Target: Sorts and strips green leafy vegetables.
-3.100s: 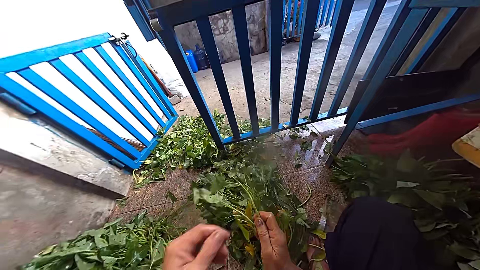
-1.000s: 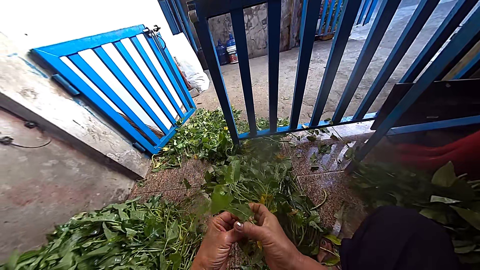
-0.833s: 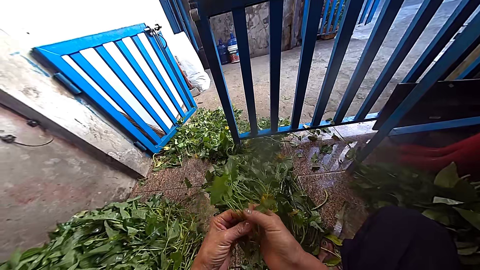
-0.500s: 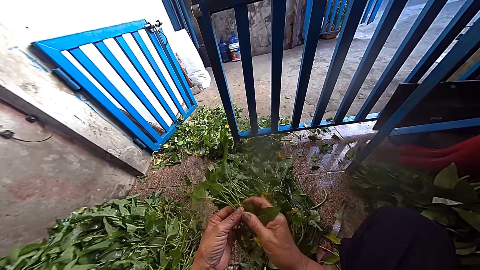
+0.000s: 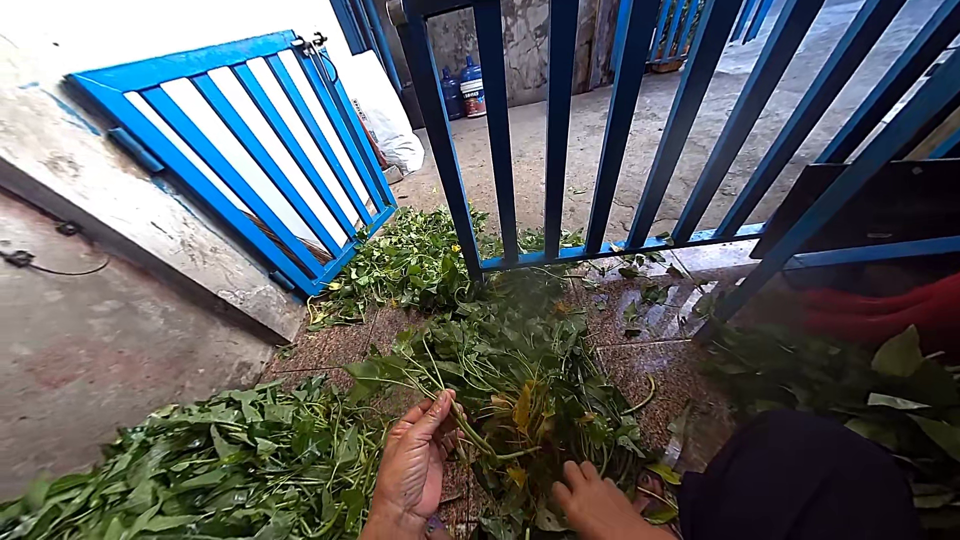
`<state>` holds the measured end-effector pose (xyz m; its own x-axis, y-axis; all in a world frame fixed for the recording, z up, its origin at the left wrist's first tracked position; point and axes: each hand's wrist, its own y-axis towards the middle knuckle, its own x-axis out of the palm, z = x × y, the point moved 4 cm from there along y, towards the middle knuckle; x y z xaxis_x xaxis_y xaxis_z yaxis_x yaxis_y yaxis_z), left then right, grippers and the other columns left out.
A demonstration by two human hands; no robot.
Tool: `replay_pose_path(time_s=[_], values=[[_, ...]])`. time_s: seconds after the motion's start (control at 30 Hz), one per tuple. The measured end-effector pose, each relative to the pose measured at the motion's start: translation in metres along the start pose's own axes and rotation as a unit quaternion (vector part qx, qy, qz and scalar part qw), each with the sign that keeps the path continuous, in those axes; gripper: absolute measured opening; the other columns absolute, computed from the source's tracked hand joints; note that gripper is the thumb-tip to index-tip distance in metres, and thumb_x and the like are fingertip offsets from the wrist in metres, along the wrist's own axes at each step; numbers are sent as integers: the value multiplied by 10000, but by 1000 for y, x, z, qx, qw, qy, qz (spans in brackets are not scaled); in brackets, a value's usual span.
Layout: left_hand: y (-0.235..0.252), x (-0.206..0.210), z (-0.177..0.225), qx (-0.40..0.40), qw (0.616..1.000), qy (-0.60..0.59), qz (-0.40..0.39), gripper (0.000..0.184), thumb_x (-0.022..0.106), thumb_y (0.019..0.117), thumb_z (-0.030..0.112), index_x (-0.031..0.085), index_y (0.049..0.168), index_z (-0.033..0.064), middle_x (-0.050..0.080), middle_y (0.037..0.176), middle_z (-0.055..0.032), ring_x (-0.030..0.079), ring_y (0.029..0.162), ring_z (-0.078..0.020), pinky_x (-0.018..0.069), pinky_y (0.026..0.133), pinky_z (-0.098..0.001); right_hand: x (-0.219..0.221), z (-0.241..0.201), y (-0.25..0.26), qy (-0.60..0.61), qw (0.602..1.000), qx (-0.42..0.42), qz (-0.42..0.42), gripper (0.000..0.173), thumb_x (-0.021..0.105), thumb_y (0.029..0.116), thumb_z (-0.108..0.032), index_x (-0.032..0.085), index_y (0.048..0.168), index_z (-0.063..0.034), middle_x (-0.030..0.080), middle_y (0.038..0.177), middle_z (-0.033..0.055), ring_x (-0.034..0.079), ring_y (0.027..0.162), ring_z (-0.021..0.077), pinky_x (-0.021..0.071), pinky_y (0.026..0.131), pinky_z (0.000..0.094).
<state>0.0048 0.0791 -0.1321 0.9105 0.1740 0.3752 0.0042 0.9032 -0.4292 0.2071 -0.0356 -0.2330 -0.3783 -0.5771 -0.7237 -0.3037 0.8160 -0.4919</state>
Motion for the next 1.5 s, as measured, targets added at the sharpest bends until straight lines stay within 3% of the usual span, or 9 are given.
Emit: replay_pose_path(time_s=[0.07,0.2,0.37,0.63,0.93,1.13,1.23,1.33,1.5], values=[[1,0,-1,3,1000,21,-1,130,644,995,61,695,1013,-58,726,908,-192,719,775,-232,613,690,-348,-22,-3,-3,9,999,2,34,460,757,897,-262,645,1243,20,559,1320,292,525,1260,500,509,938,638],[0,8,-12,-13,997,66,-46,98,682,964,39,720,988,-48,732,952,-186,703,812,-221,591,713,-330,-64,-34,-4,188,900,-155,361,382,694,939,-313,668,1245,-86,664,1178,122,645,1112,265,571,915,459],[-4,16,-17,-40,984,50,-165,105,683,950,36,723,1003,-45,739,1009,-187,720,906,-220,603,801,-348,-75,-48,23,555,787,-265,51,236,598,1033,-201,590,1202,-36,651,1091,59,635,1010,132,527,924,336],[-7,15,-19,-67,970,3,-235,133,694,957,72,733,1009,-44,743,1021,-218,748,912,-246,626,792,-360,-64,-51,29,662,625,-350,-222,268,473,1070,-257,650,1193,-100,686,1038,72,662,882,159,561,815,341],[-10,20,-28,-64,972,84,-211,320,492,1075,170,716,1025,-53,745,969,-213,747,887,-257,627,794,-375,-52,-73,33,598,759,-257,-4,297,440,1089,-247,644,974,-64,583,805,-19,541,697,66,474,650,253],[7,-8,-4,34,997,65,15,377,344,1133,242,626,1020,19,738,846,-105,739,764,-220,630,705,-371,-8,-40,18,153,922,-244,257,319,448,1047,-209,630,892,2,645,776,164,681,807,334,524,744,513],[14,-26,29,86,993,29,75,391,316,1138,294,623,1015,85,734,840,-46,740,768,-190,632,684,-362,36,13,11,47,995,-72,51,299,527,1032,-263,712,1086,-34,700,1093,248,671,1076,426,514,915,620],[11,-26,35,72,993,27,94,379,332,1136,314,631,1027,108,739,855,-34,742,784,-177,629,679,-355,53,61,17,50,982,118,-136,453,601,1012,-381,649,1373,-113,443,1485,348,560,1208,564,477,927,747],[13,-5,-4,-9,996,77,32,314,435,1111,232,661,1181,26,758,1047,-127,747,929,-245,617,733,-381,-16,38,29,190,955,55,219,409,496,1052,-412,723,1164,-91,683,1095,166,689,992,312,569,872,504]])
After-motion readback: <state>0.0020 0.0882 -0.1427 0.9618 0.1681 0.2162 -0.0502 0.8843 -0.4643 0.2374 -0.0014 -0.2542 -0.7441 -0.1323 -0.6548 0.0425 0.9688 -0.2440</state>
